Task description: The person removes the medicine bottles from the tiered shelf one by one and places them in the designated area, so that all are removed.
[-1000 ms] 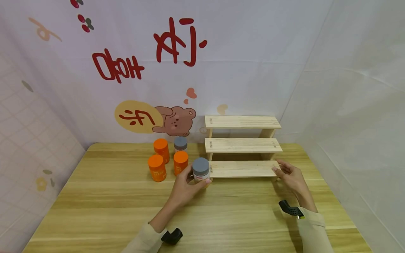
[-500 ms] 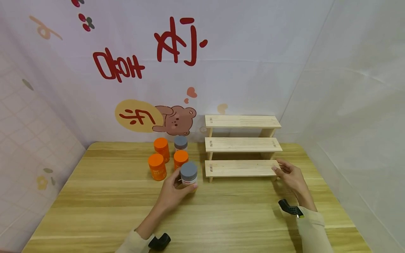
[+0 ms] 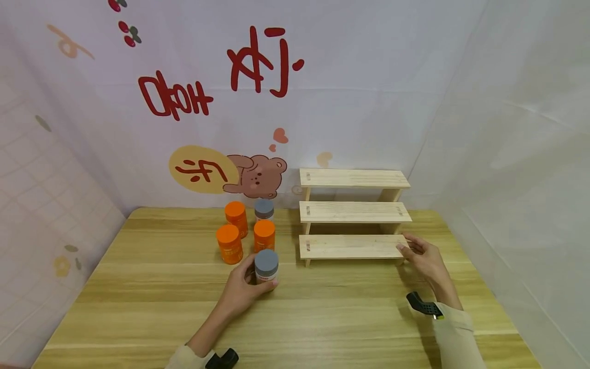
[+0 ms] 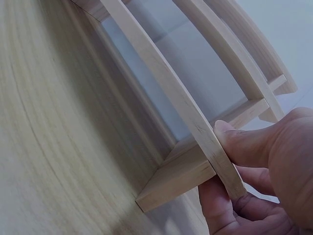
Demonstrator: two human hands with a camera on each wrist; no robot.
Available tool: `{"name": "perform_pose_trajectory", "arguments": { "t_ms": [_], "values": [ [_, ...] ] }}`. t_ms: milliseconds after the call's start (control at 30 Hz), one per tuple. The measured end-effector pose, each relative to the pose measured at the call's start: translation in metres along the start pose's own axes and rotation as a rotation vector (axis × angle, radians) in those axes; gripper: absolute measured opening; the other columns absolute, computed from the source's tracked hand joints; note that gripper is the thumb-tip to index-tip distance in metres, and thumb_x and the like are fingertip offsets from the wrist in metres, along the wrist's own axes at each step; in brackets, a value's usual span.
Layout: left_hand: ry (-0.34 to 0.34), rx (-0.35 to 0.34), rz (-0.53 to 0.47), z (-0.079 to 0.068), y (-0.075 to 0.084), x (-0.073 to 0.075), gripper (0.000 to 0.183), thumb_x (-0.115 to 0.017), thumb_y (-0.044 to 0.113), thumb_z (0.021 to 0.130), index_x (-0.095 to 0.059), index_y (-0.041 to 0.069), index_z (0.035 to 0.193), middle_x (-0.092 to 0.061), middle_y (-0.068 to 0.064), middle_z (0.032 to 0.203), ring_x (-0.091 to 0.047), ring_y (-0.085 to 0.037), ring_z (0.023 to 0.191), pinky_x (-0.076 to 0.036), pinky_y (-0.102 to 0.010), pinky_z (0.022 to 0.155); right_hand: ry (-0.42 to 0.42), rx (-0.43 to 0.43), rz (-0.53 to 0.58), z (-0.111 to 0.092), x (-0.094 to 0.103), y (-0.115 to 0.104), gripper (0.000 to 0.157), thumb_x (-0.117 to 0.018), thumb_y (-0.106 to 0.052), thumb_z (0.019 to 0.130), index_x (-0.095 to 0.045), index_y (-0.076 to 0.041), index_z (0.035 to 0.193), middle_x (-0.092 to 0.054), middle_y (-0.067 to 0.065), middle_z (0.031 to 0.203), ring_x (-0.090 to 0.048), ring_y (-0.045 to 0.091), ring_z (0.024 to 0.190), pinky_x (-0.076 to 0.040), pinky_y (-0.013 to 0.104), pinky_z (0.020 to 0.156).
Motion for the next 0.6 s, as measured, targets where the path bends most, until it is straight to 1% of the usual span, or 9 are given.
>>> {"name": "perform_pose_trajectory", "arguments": {
  "t_ms": [100, 167, 233, 300, 367, 433, 533, 600],
  "values": [
    [-0.008, 0.006, 0.005, -0.001, -0.002, 0.001, 0.071, -0.089, 0.018, 0.081, -0.055, 0.023, 0.143, -0.062, -0.006, 0.139, -0.057, -0.024, 0.135, -0.043, -0.045, 0.118, -0.001, -0.003, -0.011, 0.001, -0.001, 0.002, 0.078, -0.061, -0.052, 0.100, -0.032, -0.015, 0.162, -0.031, 0.030, 0.162, -0.035, 0.046, 0.148, -0.042, 0.003, 0.082],
    [-0.005, 0.008, 0.021, -0.001, -0.002, 0.001, 0.071, -0.089, 0.018, 0.081, -0.054, 0.023, 0.143, -0.062, -0.006, 0.139, -0.057, -0.025, 0.135, -0.043, -0.049, 0.118, -0.003, 0.003, -0.014, 0.003, -0.001, 0.002, 0.078, -0.061, -0.051, 0.100, -0.032, -0.015, 0.162, -0.031, 0.031, 0.162, -0.035, 0.046, 0.148, -0.042, 0.003, 0.082],
    [-0.001, 0.010, 0.041, 0.000, -0.002, 0.001, 0.072, -0.089, 0.017, 0.081, -0.054, 0.022, 0.144, -0.063, -0.006, 0.139, -0.057, -0.026, 0.135, -0.043, -0.050, 0.118, -0.007, 0.013, -0.013, 0.004, -0.001, 0.002, 0.077, -0.060, -0.051, 0.101, -0.031, -0.014, 0.162, -0.032, 0.031, 0.162, -0.037, 0.045, 0.147, -0.045, 0.005, 0.083],
    [-0.004, 0.013, 0.054, 0.000, 0.000, 0.001, 0.073, -0.089, 0.017, 0.080, -0.054, 0.021, 0.144, -0.062, -0.007, 0.139, -0.056, -0.027, 0.135, -0.043, -0.051, 0.117, -0.008, 0.022, -0.009, 0.005, -0.001, 0.002, 0.077, -0.059, -0.050, 0.101, -0.031, -0.014, 0.162, -0.036, 0.030, 0.159, -0.041, 0.043, 0.144, -0.050, 0.009, 0.083],
    [-0.022, 0.017, 0.048, 0.001, 0.002, 0.001, 0.075, -0.090, 0.016, 0.080, -0.052, 0.020, 0.145, -0.061, -0.008, 0.141, -0.055, -0.028, 0.138, -0.042, -0.051, 0.118, -0.005, 0.035, -0.018, 0.004, 0.001, 0.001, 0.076, -0.059, -0.050, 0.102, -0.031, -0.013, 0.162, -0.039, 0.029, 0.157, -0.045, 0.041, 0.140, -0.054, 0.014, 0.085],
    [-0.048, 0.018, 0.038, 0.001, 0.006, 0.003, 0.078, -0.090, 0.018, 0.080, -0.050, 0.019, 0.146, -0.059, -0.008, 0.143, -0.053, -0.028, 0.140, -0.041, -0.049, 0.119, 0.009, 0.055, -0.061, 0.003, 0.002, -0.001, 0.075, -0.058, -0.050, 0.102, -0.032, -0.012, 0.162, -0.042, 0.029, 0.155, -0.049, 0.041, 0.136, -0.055, 0.018, 0.085],
    [-0.068, 0.003, 0.030, 0.000, 0.014, 0.010, 0.080, -0.091, 0.020, 0.079, -0.048, 0.019, 0.147, -0.057, -0.007, 0.143, -0.053, -0.027, 0.139, -0.040, -0.045, 0.120, 0.036, 0.114, -0.147, 0.001, 0.005, -0.007, 0.071, -0.058, -0.046, 0.103, -0.035, -0.010, 0.160, -0.044, 0.030, 0.153, -0.053, 0.044, 0.132, -0.057, 0.029, 0.089],
    [-0.066, -0.030, 0.044, -0.002, 0.023, 0.016, 0.079, -0.090, 0.023, 0.080, -0.048, 0.019, 0.148, -0.058, -0.006, 0.141, -0.054, -0.025, 0.137, -0.041, -0.043, 0.120, 0.068, 0.161, -0.207, 0.000, 0.007, -0.011, 0.068, -0.059, -0.042, 0.104, -0.037, -0.007, 0.159, -0.044, 0.030, 0.153, -0.054, 0.048, 0.129, -0.058, 0.040, 0.090]
  ]
}}
Point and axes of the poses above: each hand's wrist, its own z-axis towards the middle knuckle, its own x-axis out of the back of the hand, y = z × x, the point moved 1 cm from there along z, towards the middle knuckle
